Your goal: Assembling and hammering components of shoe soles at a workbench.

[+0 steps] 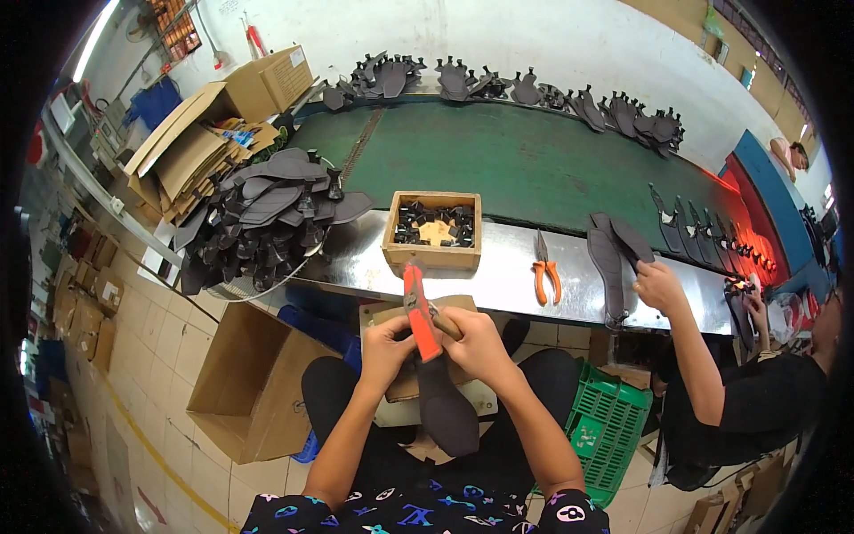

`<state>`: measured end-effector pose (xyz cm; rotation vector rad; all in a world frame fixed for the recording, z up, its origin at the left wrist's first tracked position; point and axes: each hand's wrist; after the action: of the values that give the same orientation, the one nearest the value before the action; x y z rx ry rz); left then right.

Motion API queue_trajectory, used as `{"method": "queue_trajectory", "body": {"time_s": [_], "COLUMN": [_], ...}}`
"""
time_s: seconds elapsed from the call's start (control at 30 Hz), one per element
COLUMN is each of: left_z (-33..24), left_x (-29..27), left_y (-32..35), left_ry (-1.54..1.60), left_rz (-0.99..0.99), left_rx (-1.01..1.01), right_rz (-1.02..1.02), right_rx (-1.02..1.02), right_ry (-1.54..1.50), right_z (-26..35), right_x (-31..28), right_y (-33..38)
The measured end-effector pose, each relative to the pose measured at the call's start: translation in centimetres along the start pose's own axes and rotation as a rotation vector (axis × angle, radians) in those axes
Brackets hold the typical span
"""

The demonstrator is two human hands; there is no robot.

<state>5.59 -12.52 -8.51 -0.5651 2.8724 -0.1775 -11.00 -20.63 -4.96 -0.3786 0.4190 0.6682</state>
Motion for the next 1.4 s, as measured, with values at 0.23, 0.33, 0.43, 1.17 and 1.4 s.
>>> {"method": "queue_trajectory", "body": {"time_s": [0.23,0.33,0.43,1.17,1.4], "left_z": [0.5,1.0,1.7,2.1,1.0], "left_x": [-0.6,-0.6,-0.4,-1.3,-1.9], "left_y": [-0.2,-0.1,-0.2,0.1,-0.1], "left_ry": [-0.061,-0.082,-0.046,-0.682,-0.682], "left_rz": [0.003,0.037,-0.001,0.09,0.225], "left_rx": [0.11,0.063,0.085,0.301,0.134], "right_rz": [0.004,0.03,-0.065,0.026,-0.255], "right_rx": [-0.188,-0.143,0.107,0.124,-0.417], "right_ry": [0.183,0.228,-0.063,0.185,0.278], "right_z": [0.6,1.1,3.9,11.1,11.0], "right_x": [-0.5,-1.1,-1.0,-4.4,-4.4], "right_y": [-0.3,-0.2,1.3,8.7,7.3]}}
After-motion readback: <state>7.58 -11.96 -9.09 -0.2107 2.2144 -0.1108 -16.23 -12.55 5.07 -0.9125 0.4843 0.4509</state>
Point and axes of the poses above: each hand's wrist, its own y-axis away from the middle knuckle, its own x-axis out of the palm, z = x × y, and after that the axes turned 1 degree about -y, right-handed
